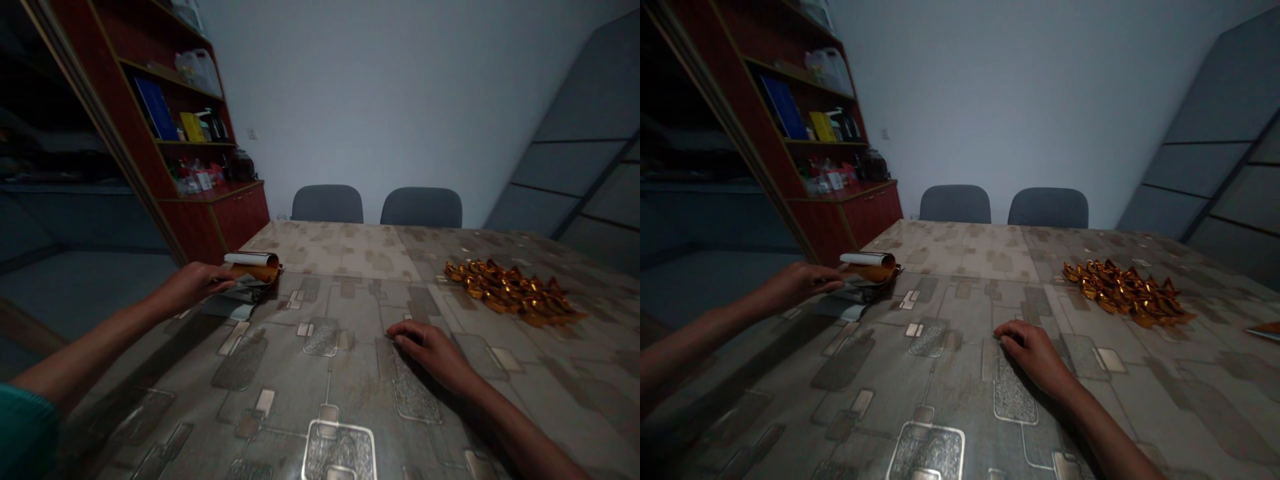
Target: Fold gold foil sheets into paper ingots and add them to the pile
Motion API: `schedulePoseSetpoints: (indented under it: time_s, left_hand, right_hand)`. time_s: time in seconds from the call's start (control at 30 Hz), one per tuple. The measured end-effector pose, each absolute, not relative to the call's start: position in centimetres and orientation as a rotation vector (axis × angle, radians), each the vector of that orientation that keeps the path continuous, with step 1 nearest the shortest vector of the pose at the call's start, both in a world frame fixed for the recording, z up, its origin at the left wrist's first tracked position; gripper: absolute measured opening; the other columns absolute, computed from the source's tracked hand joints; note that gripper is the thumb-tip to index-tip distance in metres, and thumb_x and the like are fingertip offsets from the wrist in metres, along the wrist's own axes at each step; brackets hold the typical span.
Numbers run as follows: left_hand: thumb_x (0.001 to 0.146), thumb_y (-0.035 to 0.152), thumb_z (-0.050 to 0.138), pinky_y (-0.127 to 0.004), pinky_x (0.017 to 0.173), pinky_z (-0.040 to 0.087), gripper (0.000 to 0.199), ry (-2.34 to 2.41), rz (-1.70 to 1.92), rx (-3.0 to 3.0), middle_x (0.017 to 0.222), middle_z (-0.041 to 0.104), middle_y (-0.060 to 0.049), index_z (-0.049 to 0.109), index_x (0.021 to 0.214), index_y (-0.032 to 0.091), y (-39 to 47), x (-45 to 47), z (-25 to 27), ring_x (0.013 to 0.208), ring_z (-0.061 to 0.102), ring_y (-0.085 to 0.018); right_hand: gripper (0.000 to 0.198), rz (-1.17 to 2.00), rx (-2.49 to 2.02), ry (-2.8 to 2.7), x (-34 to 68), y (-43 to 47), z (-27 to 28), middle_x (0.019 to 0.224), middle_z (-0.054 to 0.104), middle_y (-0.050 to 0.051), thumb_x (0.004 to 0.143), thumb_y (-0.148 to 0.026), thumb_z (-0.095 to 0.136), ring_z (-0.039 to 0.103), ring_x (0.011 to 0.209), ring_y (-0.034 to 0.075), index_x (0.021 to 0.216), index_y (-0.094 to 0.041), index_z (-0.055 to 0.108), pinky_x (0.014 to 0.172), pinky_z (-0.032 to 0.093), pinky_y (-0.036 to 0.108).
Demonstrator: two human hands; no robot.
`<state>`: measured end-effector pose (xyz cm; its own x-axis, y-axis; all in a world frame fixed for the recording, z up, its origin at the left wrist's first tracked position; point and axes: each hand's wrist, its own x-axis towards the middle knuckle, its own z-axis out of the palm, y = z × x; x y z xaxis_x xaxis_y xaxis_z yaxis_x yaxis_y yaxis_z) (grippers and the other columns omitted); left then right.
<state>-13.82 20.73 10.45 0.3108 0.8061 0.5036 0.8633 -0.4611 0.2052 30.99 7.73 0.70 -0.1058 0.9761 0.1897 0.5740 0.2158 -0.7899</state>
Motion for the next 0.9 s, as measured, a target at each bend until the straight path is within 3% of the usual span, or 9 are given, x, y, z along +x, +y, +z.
schedulePoseSetpoints:
  time_s: [0.1,0.2,0.4,0.47,0.57,0.67,0.77,0.9]
  left_hand:
    - [0.092,0.058,0.053,-0.015,0.063,0.045,0.048,-1.475,-0.666,-2.669,0.08,0.08,0.002,0.078,0.088,0.017,20.3,-13.9,10.3,0.066,0.072,-0.013]
    - [0.1,0.049,0.045,-0.019,0.066,0.049,0.048,-1.438,-0.65,-2.643,0.088,0.081,-0.003,0.076,0.096,0.013,19.9,-13.7,10.0,0.073,0.074,-0.016]
    - [0.099,0.036,0.049,-0.031,0.066,0.053,0.036,-1.379,-0.805,-2.363,0.092,0.08,-0.01,0.074,0.094,0.011,18.7,-12.3,9.4,0.075,0.074,-0.025]
    - [0.098,0.034,0.048,-0.037,0.073,0.055,0.033,-1.316,-0.877,-2.291,0.101,0.078,-0.012,0.073,0.099,0.012,17.9,-11.1,8.9,0.087,0.074,-0.028]
    - [0.096,0.028,0.052,-0.034,0.082,0.056,0.022,-1.136,-0.924,-2.332,0.101,0.078,-0.008,0.072,0.097,0.018,16.2,-8.0,8.0,0.092,0.074,-0.024]
    - [0.093,0.014,0.052,-0.031,0.074,0.058,0.017,-0.701,-1.022,-2.479,0.097,0.078,-0.009,0.069,0.095,0.016,13.6,-3.4,6.6,0.085,0.073,-0.021]
    - [0.094,0.011,0.049,-0.03,0.07,0.057,0.018,-0.511,-1.055,-2.648,0.097,0.076,-0.01,0.067,0.091,0.014,11.0,1.2,4.9,0.078,0.07,-0.019]
    - [0.098,0.014,0.045,-0.028,0.069,0.057,0.025,-0.158,-0.907,-2.83,0.093,0.076,-0.009,0.066,0.085,0.016,9.2,4.7,2.5,0.077,0.068,-0.017]
  right_hand:
    - [0.022,0.723,-1.454,-1.776,31.0,7.8,0.8,0.094,0.077,0.01,0.086,-0.032,0.056,0.07,0.087,0.028,0.091,-0.02,0.074,0.083,0.053,0.043]
    - [0.022,0.732,-1.458,-1.771,31.1,7.8,0.8,0.095,0.077,0.01,0.085,-0.033,0.057,0.07,0.088,0.028,0.091,-0.021,0.075,0.084,0.053,0.043]
    - [0.024,0.758,-1.458,-1.739,31.1,7.9,0.8,0.094,0.077,0.01,0.085,-0.036,0.059,0.069,0.087,0.029,0.09,-0.021,0.076,0.082,0.052,0.043]
    - [0.026,0.769,-1.461,-1.729,30.9,7.8,1.0,0.092,0.077,0.01,0.087,-0.039,0.059,0.069,0.086,0.029,0.09,-0.021,0.077,0.081,0.052,0.042]
    - [0.033,0.905,-1.423,-1.627,29.9,7.1,1.4,0.093,0.076,0.01,0.091,-0.047,0.059,0.067,0.083,0.026,0.098,-0.019,0.076,0.08,0.051,0.04]
    - [0.044,1.282,-1.206,-1.294,28.3,6.1,1.9,0.11,0.073,0.014,0.092,-0.052,0.06,0.067,0.083,0.023,0.119,-0.018,0.07,0.079,0.052,0.039]
    - [0.054,1.592,-0.941,-1.057,26.9,5.3,2.6,0.122,0.069,0.017,0.09,-0.054,0.063,0.069,0.091,0.024,0.131,-0.02,0.061,0.079,0.053,0.039]
    - [0.053,1.571,-0.929,-1.037,26.7,5.3,3.3,0.123,0.071,0.013,0.083,-0.044,0.074,0.07,0.099,0.025,0.13,-0.022,0.061,0.087,0.053,0.038]
